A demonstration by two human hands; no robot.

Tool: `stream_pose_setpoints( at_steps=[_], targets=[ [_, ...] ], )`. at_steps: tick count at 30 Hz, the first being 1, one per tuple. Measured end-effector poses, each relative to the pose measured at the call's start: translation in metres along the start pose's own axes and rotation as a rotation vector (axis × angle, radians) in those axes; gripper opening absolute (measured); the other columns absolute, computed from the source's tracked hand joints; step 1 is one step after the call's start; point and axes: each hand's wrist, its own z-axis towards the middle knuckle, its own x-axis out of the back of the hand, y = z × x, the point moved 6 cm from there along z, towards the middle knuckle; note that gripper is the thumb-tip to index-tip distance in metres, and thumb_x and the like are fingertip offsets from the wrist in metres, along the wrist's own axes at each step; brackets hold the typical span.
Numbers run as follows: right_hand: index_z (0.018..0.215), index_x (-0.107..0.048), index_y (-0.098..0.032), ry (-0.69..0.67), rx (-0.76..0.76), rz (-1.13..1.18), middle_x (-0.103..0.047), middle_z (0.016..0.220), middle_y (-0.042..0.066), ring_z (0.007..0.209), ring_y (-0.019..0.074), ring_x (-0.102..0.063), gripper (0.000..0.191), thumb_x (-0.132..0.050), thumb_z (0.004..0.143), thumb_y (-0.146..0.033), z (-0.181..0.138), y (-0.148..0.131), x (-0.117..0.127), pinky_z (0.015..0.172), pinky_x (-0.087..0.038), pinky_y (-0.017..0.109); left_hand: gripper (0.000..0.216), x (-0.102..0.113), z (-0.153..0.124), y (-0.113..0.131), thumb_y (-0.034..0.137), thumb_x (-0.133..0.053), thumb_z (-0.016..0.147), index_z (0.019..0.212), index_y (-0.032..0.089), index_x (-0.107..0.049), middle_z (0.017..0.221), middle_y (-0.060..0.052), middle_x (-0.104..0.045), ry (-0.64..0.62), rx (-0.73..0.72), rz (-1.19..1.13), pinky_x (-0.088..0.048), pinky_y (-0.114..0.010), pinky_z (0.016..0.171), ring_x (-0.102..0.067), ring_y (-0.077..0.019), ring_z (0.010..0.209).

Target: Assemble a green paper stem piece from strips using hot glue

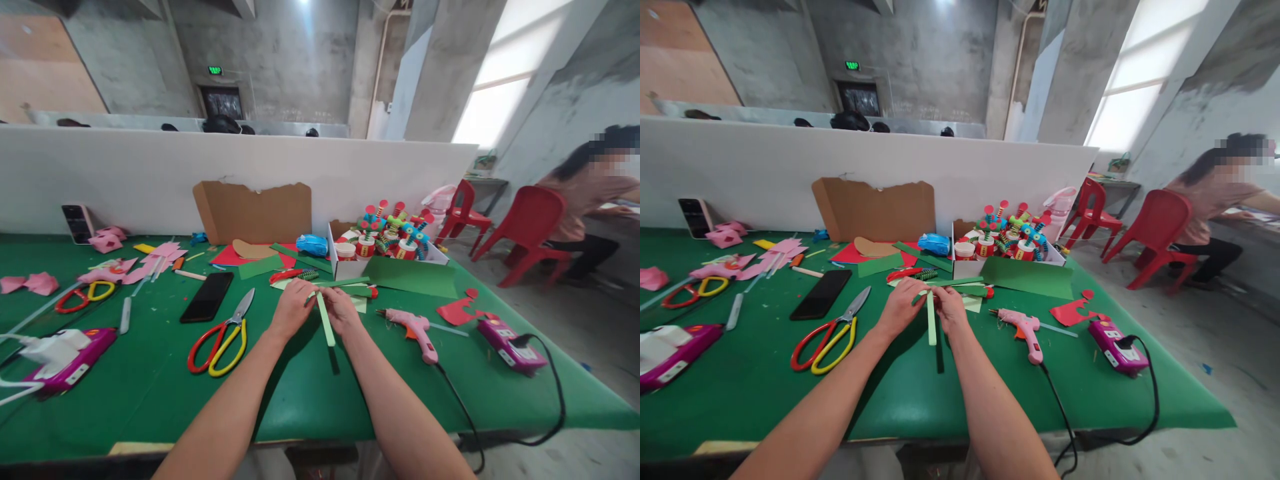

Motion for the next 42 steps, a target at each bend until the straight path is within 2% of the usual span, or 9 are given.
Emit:
stream_pose_setpoints(
  at_steps=[7, 13, 19, 25, 31, 36, 42],
  targets=[
    [0.055, -0.054, -0.020, 0.026, 0.019, -0.050, -0.061, 0.054, -0.003, 0.051, 0.0107, -0.054, 0.030, -0.082, 0.049, -0.031, 0.001, -0.001, 0.003, 0.056, -0.047, 0.026, 0.019, 0.003, 0.000, -0.001, 0.029, -0.052, 0.088, 0.082, 0.023, -0.069, 0.086, -0.008, -0.068, 0.033, 0.093, -0.096, -0.046, -0.037, 0.084, -0.057, -0.0226, 0.087],
    [0.058, -0.062, -0.019, 0.028, 0.096, -0.173, -0.065, 0.056, 0.000, 0.053, 0.0113, -0.055, 0.027, -0.083, 0.051, -0.034, 0.003, -0.004, 0.004, 0.059, -0.048, 0.027, 0.015, 0.010, 0.000, -0.009, 0.031, -0.064, 0.078, 0.066, 0.023, -0.065, 0.077, -0.006, -0.065, 0.164, 0.308, -0.269, -0.045, -0.032, 0.078, -0.057, -0.0218, 0.080],
    [0.056, -0.067, -0.018, 0.010, 0.152, -0.289, -0.063, 0.052, 0.000, 0.053, 0.0115, -0.054, 0.022, -0.079, 0.056, -0.035, -0.001, -0.009, -0.001, 0.061, -0.046, 0.026, 0.016, 0.003, -0.003, -0.023, 0.032, -0.070, 0.069, 0.061, 0.021, -0.062, 0.067, -0.001, -0.061, 0.188, 0.521, -0.503, -0.042, -0.027, 0.065, -0.053, -0.0159, 0.064],
    [0.055, -0.068, -0.017, -0.006, 0.167, -0.334, -0.062, 0.051, 0.000, 0.053, 0.0113, -0.054, 0.018, -0.077, 0.059, -0.033, -0.004, -0.011, -0.006, 0.061, -0.046, 0.026, 0.026, -0.004, -0.007, -0.033, 0.038, -0.074, 0.064, 0.060, 0.020, -0.057, 0.057, 0.003, -0.054, 0.158, 0.653, -0.630, -0.036, -0.024, 0.058, -0.046, -0.0120, 0.056],
    [0.055, -0.066, -0.017, -0.027, 0.152, -0.330, -0.064, 0.054, 0.001, 0.053, 0.0111, -0.054, 0.021, -0.079, 0.057, -0.034, -0.002, -0.010, -0.006, 0.061, -0.046, 0.026, 0.035, -0.012, -0.008, -0.033, 0.041, -0.080, 0.057, 0.075, 0.017, -0.063, 0.065, 0.001, -0.062, 0.113, 0.718, -0.852, -0.042, -0.025, 0.063, -0.054, -0.0135, 0.063],
    [0.057, -0.064, -0.017, -0.069, 0.150, -0.336, -0.064, 0.056, 0.000, 0.054, 0.0101, -0.053, 0.027, -0.080, 0.056, -0.039, -0.004, -0.011, -0.007, 0.063, -0.047, 0.026, 0.039, -0.018, -0.014, -0.038, 0.042, -0.084, 0.052, 0.068, 0.015, -0.062, 0.063, -0.001, -0.063, 0.063, 0.837, -0.905, -0.039, -0.024, 0.057, -0.052, -0.0110, 0.057],
    [0.071, -0.068, -0.019, -0.139, 0.172, -0.313, -0.066, 0.066, -0.001, 0.059, 0.0107, -0.056, 0.033, -0.085, 0.051, -0.040, -0.007, -0.007, -0.013, 0.064, -0.047, 0.027, 0.045, -0.020, -0.021, -0.045, 0.038, -0.089, 0.039, 0.059, 0.016, -0.056, 0.060, 0.001, -0.060, 0.254, 1.004, -1.079, -0.043, -0.025, 0.057, -0.053, -0.0101, 0.056]
  ],
)
